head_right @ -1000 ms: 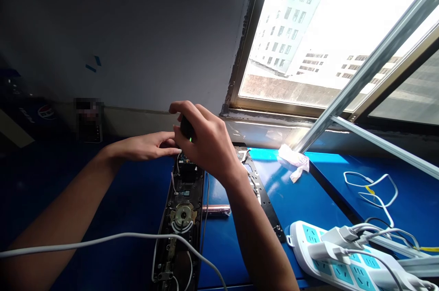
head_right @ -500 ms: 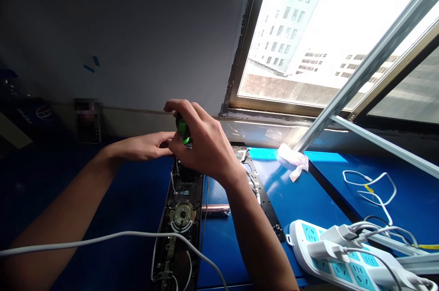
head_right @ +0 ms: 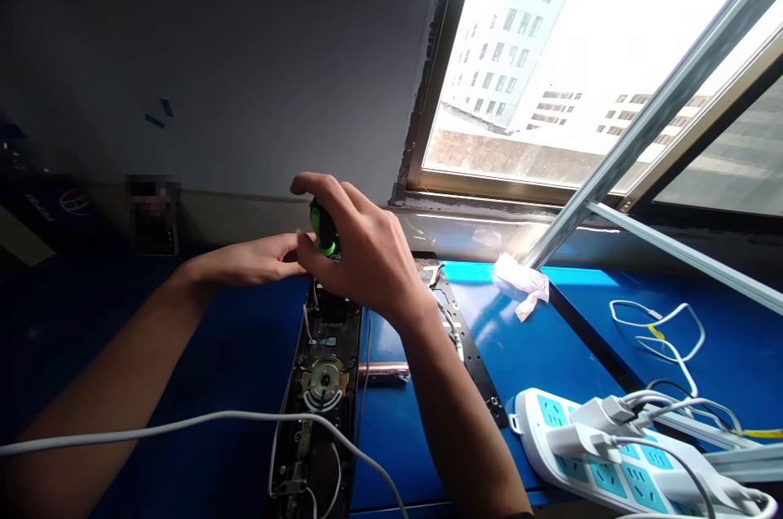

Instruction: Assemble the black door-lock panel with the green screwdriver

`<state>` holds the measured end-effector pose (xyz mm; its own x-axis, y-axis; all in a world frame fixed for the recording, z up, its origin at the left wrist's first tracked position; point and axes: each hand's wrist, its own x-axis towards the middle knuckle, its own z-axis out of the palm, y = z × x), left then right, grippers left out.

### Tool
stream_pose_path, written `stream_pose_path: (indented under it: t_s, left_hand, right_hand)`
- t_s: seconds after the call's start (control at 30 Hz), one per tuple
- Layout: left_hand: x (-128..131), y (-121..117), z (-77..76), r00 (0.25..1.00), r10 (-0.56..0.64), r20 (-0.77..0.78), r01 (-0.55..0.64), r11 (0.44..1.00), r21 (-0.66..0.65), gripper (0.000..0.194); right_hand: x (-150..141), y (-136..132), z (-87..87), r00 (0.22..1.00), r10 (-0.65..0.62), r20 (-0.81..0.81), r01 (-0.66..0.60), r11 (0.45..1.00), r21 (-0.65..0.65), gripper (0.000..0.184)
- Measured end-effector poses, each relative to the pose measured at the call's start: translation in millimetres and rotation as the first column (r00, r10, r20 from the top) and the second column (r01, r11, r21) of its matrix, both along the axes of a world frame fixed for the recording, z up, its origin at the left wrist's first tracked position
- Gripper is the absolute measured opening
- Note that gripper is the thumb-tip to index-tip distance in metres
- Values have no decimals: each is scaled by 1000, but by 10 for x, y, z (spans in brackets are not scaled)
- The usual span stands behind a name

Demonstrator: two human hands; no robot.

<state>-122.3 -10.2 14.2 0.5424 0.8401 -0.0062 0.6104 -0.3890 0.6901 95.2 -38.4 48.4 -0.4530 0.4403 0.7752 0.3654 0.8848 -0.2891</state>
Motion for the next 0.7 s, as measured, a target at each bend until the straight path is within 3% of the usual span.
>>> stream_pose_path:
  t_s: [0.17, 0.37, 0.57, 0.7]
  left_hand:
    - [-5, 21, -23, 1000, 8, -30, -8, 1000, 1, 40]
    - [9, 8, -8, 999, 13, -38, -12, 1000, 16, 42]
    - [-25, -28, 40, 985, 74, -157, -64, 995, 71, 41]
    - [-36, -111, 135, 980, 106, -171, -88, 990, 112, 33]
  right_hand:
    - [9, 39, -10, 999, -7, -40, 7, 1000, -5, 32]
    - [8, 9, 7, 998, 57, -12, -58, 998, -27, 52]
    - [10, 29, -1, 997, -34, -66, 33, 999, -4, 27]
    - [26, 20, 5, 999, 9, -44, -9, 1000, 1, 41]
